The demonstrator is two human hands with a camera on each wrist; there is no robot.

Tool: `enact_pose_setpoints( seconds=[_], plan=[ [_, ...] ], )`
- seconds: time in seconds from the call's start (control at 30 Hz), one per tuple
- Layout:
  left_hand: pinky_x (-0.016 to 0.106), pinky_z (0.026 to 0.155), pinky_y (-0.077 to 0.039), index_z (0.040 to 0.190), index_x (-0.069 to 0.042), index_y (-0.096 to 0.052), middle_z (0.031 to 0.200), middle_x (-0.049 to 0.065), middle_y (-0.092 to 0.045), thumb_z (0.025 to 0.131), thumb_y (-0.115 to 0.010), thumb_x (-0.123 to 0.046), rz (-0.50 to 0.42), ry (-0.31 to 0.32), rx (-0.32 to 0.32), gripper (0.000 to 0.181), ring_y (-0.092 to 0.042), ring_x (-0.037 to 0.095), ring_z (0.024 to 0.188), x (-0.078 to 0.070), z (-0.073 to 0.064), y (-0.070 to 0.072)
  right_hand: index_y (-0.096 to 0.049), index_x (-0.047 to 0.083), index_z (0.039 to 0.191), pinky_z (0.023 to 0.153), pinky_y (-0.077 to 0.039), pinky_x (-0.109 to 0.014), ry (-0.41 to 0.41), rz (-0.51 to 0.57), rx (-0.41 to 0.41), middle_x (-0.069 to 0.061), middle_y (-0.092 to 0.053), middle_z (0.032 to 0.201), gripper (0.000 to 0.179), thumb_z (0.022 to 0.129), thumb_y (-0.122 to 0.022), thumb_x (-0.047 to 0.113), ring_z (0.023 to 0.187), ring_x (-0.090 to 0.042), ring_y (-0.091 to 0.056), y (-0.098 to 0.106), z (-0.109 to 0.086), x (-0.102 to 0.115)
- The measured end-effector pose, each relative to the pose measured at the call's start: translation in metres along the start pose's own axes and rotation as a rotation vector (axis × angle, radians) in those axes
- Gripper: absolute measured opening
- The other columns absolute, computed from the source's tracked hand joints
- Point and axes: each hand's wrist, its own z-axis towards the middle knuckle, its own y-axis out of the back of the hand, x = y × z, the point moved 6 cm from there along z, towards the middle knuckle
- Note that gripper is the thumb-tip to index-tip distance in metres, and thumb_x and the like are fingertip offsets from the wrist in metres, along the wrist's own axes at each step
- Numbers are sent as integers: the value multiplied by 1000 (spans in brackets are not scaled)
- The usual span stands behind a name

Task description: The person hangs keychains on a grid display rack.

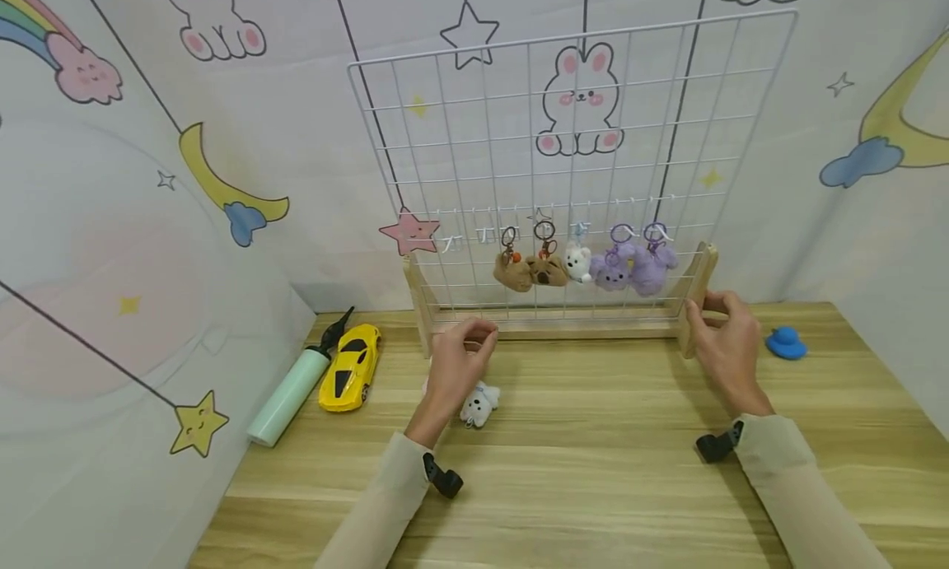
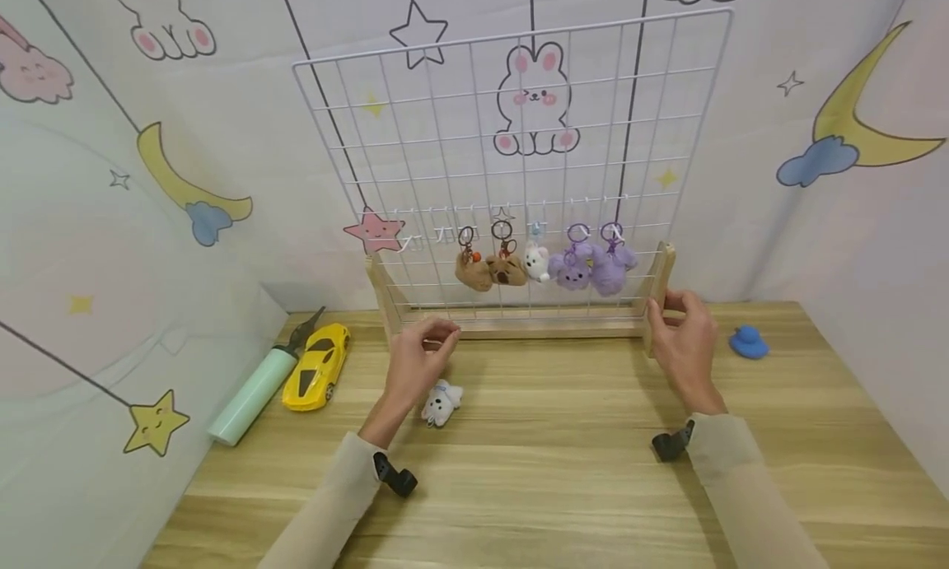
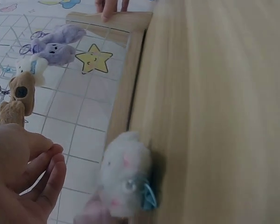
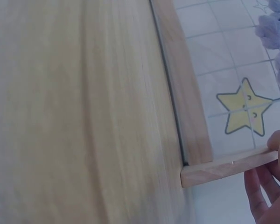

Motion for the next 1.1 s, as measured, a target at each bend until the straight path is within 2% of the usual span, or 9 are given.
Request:
enact_pose_setpoints(
  seconds=[0.1, 0.23, 0.47, 0.57, 0.67, 0.77, 0.87, 1.0, 1.1],
  plan=[
    [30, 78, -67, 110, -6, -80, 97, 6, -82, 103, -75, -14, 59, 6, 78, 12, -79, 20, 87, 7, -14, -1, -70, -11, 118, 73, -48, 3, -11, 4, 7, -30, -74, 108, 33, 101, -76, 17, 81, 20, -58, 0, 0, -1],
    [25, 74, -63, 106, -8, -82, 94, 3, -81, 102, -77, -14, 100, 11, 168, 9, -76, 16, 82, 13, -33, 9, -70, -9, 117, 72, -47, 3, -8, -1, 13, -30, -75, 108, 31, 101, -75, 17, 80, 20, -58, -3, -1, -2],
    [30, 70, -62, 96, -10, -82, 90, 0, -75, 97, -82, -11, 203, -27, 316, 1, -68, 12, 77, 14, -55, 26, -71, -8, 117, 73, -48, 3, -6, -2, 9, -29, -75, 107, 30, 101, -75, 17, 80, 19, -58, -4, 1, -1],
    [33, 74, -65, 102, -9, -81, 95, 3, -77, 95, -85, -15, 194, -10, 397, 10, -73, 13, 82, 16, -60, 26, -70, -9, 117, 72, -47, 3, -26, -7, 12, -29, -75, 107, 31, 102, -74, 18, 78, 19, -59, -1, 0, -1],
    [35, 78, -66, 113, -8, -80, 101, 6, -78, 90, -90, -18, 164, 4, 455, 27, -75, 17, 88, 18, -63, 24, -69, -9, 118, 72, -47, 4, -36, -13, 16, -30, -75, 108, 33, 102, -74, 19, 78, 20, -58, 0, 0, -1],
    [36, 78, -65, 119, -8, -78, 101, 6, -76, 87, -93, -17, 180, -14, 487, 36, -73, 18, 89, 16, -63, 20, -69, -9, 119, 71, -47, 3, -40, -12, 20, -30, -75, 109, 34, 102, -74, 20, 78, 20, -58, -1, 0, 0],
    [37, 79, -65, 121, -8, -77, 102, 8, -76, 88, -90, -7, 204, -36, 514, 35, -72, 20, 90, 15, -62, 16, -69, -10, 120, 72, -47, 4, -34, -13, 20, -30, -75, 109, 33, 102, -74, 18, 78, 20, -58, -1, -1, -1],
    [39, 84, -66, 124, -9, -79, 108, 11, -78, 93, -82, 1, 220, -36, 520, 33, -75, 21, 95, 15, -59, 14, -69, -10, 119, 73, -46, 4, -26, -19, 15, -30, -75, 108, 33, 102, -74, 17, 79, 20, -58, -1, -1, -1],
    [39, 84, -66, 129, -11, -78, 107, 10, -79, 95, -81, -1, 221, -34, 504, 35, -75, 20, 94, 11, -56, 15, -69, -9, 118, 73, -46, 4, -27, -23, 11, -29, -75, 108, 32, 102, -75, 18, 80, 19, -58, -1, 0, -1]
  ],
)
